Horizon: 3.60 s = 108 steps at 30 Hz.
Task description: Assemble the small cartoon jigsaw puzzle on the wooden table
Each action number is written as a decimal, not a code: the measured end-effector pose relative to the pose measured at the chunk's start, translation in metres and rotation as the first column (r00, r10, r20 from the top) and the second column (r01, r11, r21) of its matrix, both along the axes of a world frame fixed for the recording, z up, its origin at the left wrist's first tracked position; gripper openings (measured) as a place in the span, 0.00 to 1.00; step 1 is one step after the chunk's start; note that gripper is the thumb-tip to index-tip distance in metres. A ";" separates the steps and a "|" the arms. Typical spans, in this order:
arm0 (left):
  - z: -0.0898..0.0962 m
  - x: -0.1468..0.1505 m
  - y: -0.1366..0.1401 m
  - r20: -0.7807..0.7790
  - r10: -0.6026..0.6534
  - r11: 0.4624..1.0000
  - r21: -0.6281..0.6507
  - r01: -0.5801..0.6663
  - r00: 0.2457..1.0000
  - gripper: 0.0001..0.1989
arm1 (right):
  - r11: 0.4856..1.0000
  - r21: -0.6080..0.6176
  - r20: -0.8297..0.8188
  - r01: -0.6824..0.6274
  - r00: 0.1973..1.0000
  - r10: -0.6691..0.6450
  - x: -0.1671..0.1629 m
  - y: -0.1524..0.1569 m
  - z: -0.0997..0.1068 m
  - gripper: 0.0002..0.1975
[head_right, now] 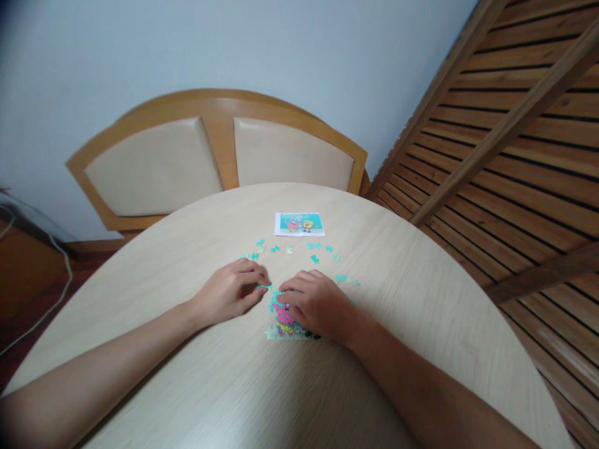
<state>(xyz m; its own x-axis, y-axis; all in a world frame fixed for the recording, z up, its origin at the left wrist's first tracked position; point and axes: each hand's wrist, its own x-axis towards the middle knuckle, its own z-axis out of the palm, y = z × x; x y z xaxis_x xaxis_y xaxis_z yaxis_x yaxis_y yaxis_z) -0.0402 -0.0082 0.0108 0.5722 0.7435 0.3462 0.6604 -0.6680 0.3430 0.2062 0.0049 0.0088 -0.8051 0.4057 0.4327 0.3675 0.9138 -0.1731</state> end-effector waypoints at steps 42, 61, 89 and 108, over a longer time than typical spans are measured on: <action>-0.009 0.009 0.000 0.213 0.129 0.986 -0.132 -0.102 0.969 0.09 | 0.999 -0.030 -0.049 -0.014 0.999 0.012 -0.005 -0.001 -0.004 0.11; 0.006 -0.005 0.000 -0.196 -0.045 0.995 0.081 0.062 0.980 0.11 | 0.974 -0.133 -0.055 0.182 0.980 -0.191 -0.026 0.012 -0.004 0.07; 0.006 -0.007 0.005 -0.248 -0.085 0.987 0.109 0.115 0.965 0.11 | 0.995 -0.027 0.035 0.101 0.994 -0.100 -0.025 0.013 -0.007 0.06; 0.007 -0.004 0.002 -0.266 -0.056 0.985 0.145 0.097 0.962 0.12 | 0.996 0.001 -0.047 0.084 0.995 -0.084 -0.024 0.012 -0.008 0.08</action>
